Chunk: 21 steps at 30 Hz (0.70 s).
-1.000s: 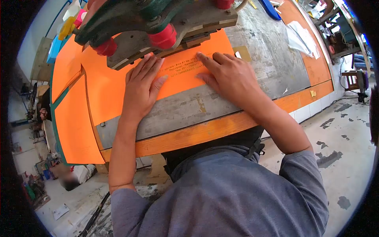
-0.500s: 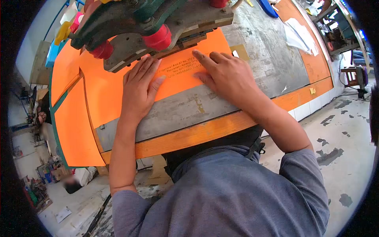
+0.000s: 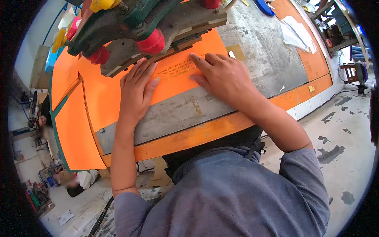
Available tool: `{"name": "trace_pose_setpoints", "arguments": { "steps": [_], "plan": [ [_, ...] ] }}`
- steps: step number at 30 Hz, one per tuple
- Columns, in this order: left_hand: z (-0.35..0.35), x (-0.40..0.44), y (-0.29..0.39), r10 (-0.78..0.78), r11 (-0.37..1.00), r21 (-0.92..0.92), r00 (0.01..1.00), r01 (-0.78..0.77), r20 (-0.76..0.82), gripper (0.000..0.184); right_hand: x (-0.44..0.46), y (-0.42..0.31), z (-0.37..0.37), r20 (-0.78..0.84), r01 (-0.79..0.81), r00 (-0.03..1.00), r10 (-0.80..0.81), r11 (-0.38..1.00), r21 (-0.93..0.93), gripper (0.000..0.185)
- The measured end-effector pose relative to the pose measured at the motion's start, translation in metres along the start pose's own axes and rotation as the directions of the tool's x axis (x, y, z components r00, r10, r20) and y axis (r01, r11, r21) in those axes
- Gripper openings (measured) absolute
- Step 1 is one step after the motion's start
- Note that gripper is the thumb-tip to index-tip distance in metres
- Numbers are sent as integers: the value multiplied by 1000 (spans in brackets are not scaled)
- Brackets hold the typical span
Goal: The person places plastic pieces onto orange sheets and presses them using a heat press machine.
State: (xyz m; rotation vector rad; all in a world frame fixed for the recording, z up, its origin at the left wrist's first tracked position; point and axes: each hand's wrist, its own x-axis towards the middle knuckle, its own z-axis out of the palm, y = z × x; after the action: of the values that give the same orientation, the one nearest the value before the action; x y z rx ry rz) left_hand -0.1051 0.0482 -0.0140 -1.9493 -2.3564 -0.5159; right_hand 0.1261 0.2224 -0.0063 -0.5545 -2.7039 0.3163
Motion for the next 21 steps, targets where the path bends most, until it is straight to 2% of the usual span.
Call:
{"name": "trace_pose_setpoints", "arguments": {
  "steps": [4,6,16,19,21],
  "plan": [
    [1,0,-1,5,1000,2,1000,-5,8,49,-1,0,1,34,-23,999,23,1000,-19,51],
    [2,-1,-1,-2,1000,16,1000,2,4,49,-1,3,4,-43,31,999,-31,1000,2,47],
    [-4,1,-1,0,1000,-13,997,1,73,46,0,3,8,-51,-5,999,6,1000,23,42],
    [0,-2,-4,-29,999,37,999,27,40,48,0,5,13,-88,15,996,-14,1000,20,41],
    [2,-2,-7,-107,983,-150,994,108,12,50,-1,6,15,-99,44,994,-43,999,7,40]
  ]
}}
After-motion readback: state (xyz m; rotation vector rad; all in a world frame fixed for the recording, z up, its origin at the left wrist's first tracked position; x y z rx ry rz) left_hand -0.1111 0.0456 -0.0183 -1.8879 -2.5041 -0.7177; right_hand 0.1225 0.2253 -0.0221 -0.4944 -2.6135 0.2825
